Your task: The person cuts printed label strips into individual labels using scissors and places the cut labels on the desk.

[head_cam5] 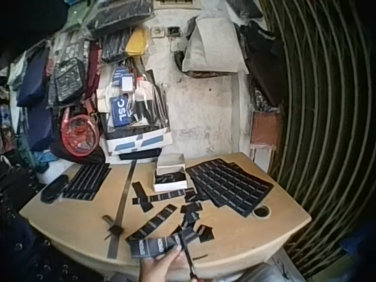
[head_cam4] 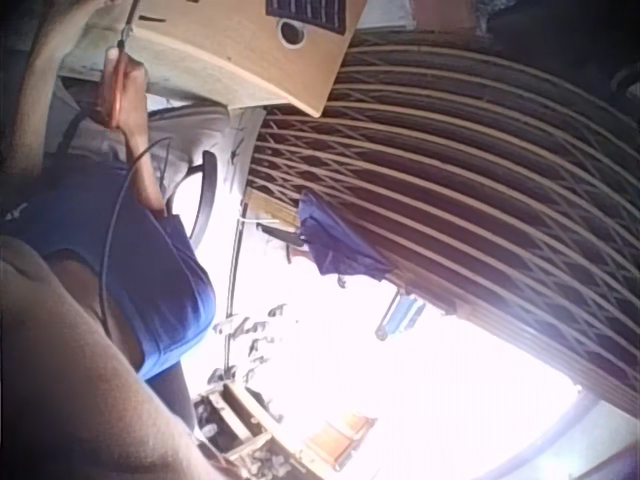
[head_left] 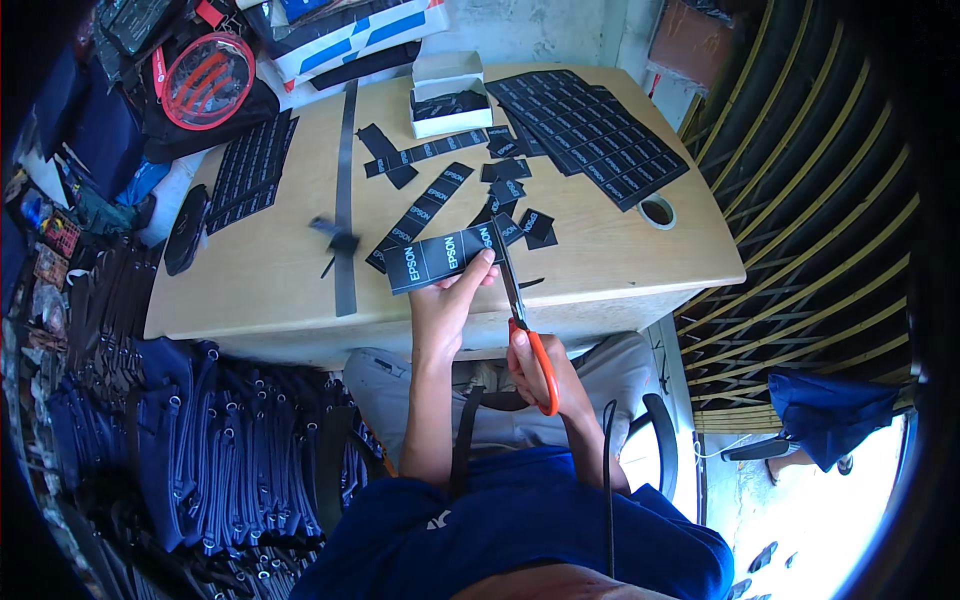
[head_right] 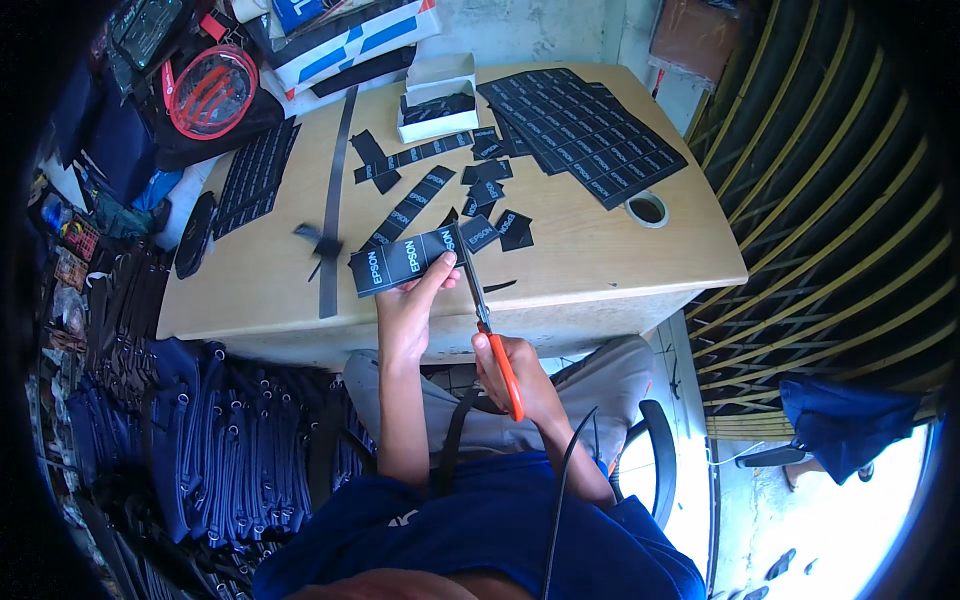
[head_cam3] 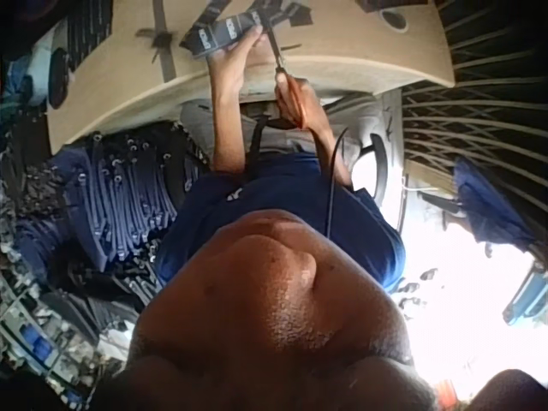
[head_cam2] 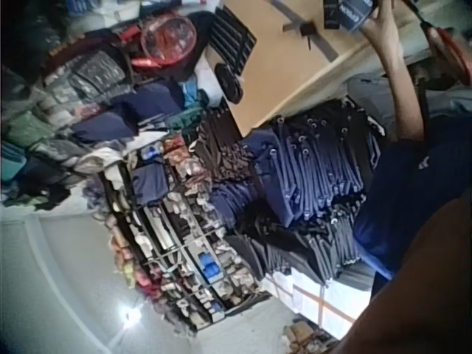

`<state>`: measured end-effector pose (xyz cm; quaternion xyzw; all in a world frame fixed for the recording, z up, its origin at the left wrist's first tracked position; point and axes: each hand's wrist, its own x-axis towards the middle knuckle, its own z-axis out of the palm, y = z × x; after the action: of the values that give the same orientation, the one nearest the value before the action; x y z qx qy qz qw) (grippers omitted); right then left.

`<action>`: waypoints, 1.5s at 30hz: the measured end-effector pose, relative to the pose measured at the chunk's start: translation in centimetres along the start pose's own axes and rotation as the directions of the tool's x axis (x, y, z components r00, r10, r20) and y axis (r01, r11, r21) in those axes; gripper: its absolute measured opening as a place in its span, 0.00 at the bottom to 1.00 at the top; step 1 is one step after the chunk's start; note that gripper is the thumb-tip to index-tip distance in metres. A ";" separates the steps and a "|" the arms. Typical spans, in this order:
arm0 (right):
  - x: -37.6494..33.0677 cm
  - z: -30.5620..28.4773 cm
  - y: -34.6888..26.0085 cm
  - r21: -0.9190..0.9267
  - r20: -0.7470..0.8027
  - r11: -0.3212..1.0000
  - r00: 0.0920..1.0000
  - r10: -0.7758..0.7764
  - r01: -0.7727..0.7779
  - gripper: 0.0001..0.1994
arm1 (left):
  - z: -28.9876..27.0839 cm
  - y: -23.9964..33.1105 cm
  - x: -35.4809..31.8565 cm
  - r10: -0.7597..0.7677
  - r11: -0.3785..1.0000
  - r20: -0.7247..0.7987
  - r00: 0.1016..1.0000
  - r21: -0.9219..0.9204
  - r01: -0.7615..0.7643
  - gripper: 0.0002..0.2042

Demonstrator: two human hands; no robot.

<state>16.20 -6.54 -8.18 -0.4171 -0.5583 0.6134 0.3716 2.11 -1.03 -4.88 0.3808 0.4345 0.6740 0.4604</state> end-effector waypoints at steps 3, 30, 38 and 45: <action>1.0 0.0 0.3 0.026 -0.023 0.998 0.998 0.066 -0.065 0.30 | -0.3 -0.8 0.8 -0.006 1.000 -0.056 0.998 0.002 0.006 0.05; -1.3 0.6 2.9 0.328 0.068 0.945 0.998 -0.016 -0.007 0.33 | -10.5 0.5 -2.4 0.398 0.288 0.363 0.843 0.823 -0.490 0.19; -1.7 0.2 2.3 0.283 0.018 0.959 0.999 0.029 -0.033 0.35 | -4.2 -1.3 0.8 0.233 0.238 0.435 0.870 0.842 -0.485 0.26; -2.2 -0.2 1.7 0.256 -0.025 0.967 1.000 0.010 -0.004 0.33 | 1.1 -3.2 3.0 0.268 0.440 0.540 0.798 0.668 -0.600 0.16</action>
<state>17.25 -8.65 -9.62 -0.3755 -0.4681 0.6762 0.4274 3.18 2.72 -7.19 0.7628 0.4873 0.4110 0.1087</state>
